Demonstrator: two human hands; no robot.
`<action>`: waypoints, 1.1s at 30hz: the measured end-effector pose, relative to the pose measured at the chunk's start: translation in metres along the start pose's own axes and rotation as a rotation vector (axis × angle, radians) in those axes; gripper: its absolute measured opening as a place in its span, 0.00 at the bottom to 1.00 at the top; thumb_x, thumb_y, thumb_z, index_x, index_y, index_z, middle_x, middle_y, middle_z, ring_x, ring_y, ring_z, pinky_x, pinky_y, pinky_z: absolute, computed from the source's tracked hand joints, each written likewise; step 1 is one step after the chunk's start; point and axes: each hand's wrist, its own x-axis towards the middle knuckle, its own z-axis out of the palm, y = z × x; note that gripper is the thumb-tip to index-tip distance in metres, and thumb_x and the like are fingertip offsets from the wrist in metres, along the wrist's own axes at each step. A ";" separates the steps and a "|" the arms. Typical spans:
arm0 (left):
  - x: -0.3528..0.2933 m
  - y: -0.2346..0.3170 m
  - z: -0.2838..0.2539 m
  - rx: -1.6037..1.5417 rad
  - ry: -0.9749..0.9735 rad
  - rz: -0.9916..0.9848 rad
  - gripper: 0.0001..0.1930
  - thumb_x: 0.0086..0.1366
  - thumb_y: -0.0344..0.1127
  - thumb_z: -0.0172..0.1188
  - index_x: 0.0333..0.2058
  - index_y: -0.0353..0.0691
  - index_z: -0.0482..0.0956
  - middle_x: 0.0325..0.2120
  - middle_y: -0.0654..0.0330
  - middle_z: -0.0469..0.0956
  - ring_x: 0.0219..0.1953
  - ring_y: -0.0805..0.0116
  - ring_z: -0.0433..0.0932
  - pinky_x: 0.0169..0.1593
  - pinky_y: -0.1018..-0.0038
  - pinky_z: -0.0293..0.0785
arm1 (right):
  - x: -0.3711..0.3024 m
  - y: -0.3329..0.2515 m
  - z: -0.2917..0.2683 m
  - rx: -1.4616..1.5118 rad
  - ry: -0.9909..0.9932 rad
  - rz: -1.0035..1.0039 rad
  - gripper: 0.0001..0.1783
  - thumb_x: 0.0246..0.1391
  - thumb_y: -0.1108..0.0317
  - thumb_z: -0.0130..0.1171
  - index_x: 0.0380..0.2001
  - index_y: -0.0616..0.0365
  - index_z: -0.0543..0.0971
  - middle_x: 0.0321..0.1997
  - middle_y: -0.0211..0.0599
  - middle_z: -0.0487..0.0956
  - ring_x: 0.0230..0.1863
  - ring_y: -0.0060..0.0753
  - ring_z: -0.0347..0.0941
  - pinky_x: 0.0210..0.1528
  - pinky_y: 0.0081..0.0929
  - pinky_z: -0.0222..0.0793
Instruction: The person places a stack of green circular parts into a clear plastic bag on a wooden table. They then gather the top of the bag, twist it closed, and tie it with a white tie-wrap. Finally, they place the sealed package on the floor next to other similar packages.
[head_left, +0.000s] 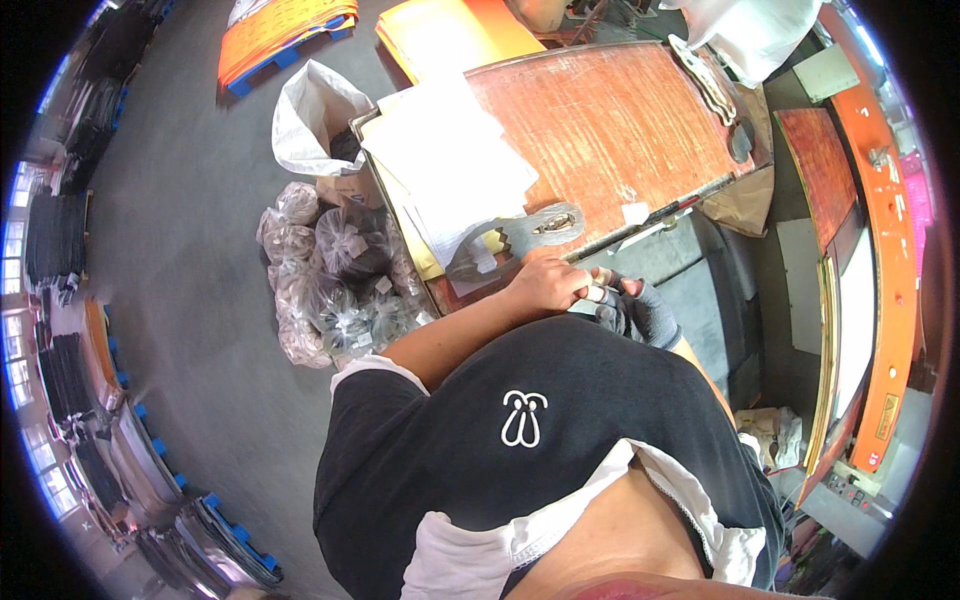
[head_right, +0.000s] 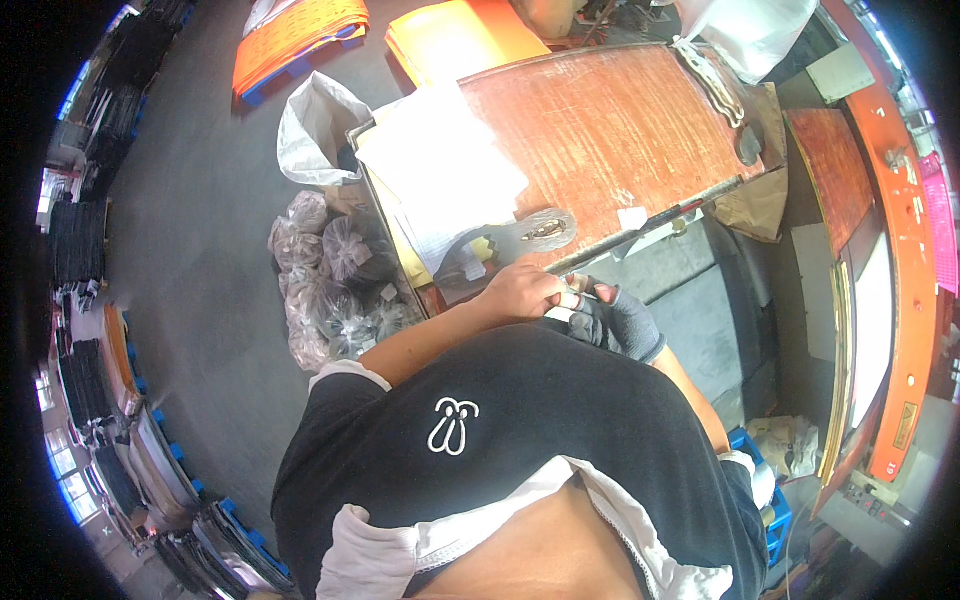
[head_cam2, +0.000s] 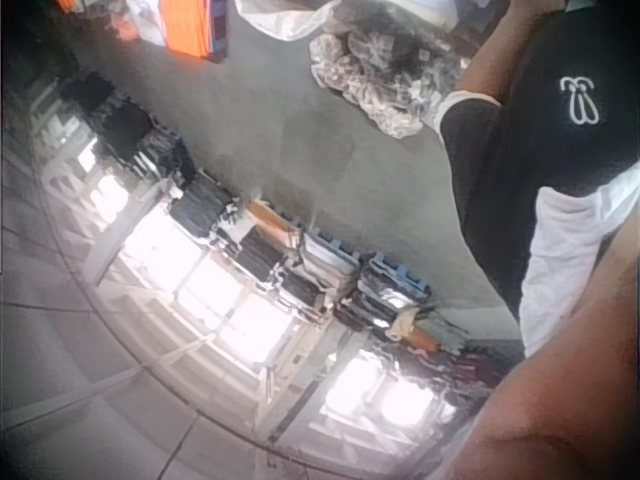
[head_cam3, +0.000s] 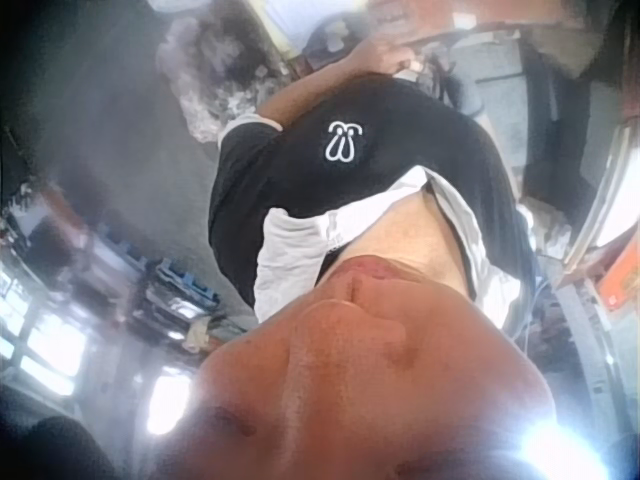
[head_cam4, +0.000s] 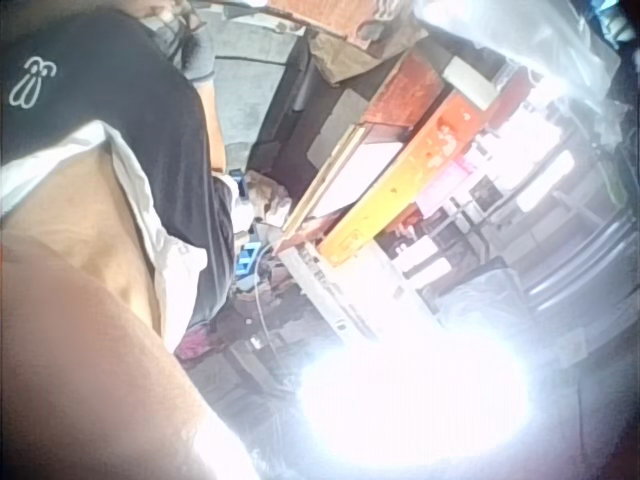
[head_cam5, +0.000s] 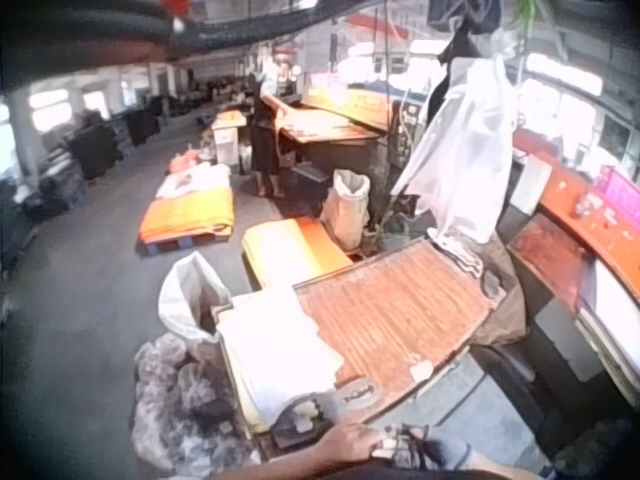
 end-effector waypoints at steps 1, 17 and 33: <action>0.000 0.000 0.000 -0.002 -0.002 -0.010 0.06 0.52 0.32 0.59 0.24 0.42 0.70 0.18 0.58 0.74 0.25 0.57 0.75 0.35 0.65 0.68 | 0.000 0.000 -0.001 0.002 0.006 0.008 0.26 0.54 0.61 0.50 0.53 0.65 0.62 0.48 0.53 0.73 0.47 0.45 0.73 0.47 0.30 0.73; -0.002 0.007 -0.006 -0.061 -0.020 -0.112 0.05 0.50 0.32 0.60 0.25 0.45 0.72 0.19 0.59 0.74 0.26 0.57 0.76 0.30 0.63 0.70 | -0.003 0.001 0.007 0.092 0.045 0.020 0.26 0.52 0.65 0.52 0.53 0.62 0.63 0.45 0.53 0.75 0.33 0.37 0.78 0.35 0.28 0.78; -0.006 0.007 0.001 -0.044 -0.161 -0.137 0.08 0.54 0.37 0.59 0.25 0.42 0.69 0.19 0.55 0.73 0.26 0.53 0.75 0.30 0.59 0.68 | -0.012 0.002 -0.008 0.111 -0.069 -0.005 0.22 0.54 0.62 0.52 0.50 0.62 0.66 0.39 0.45 0.76 0.36 0.35 0.75 0.39 0.27 0.75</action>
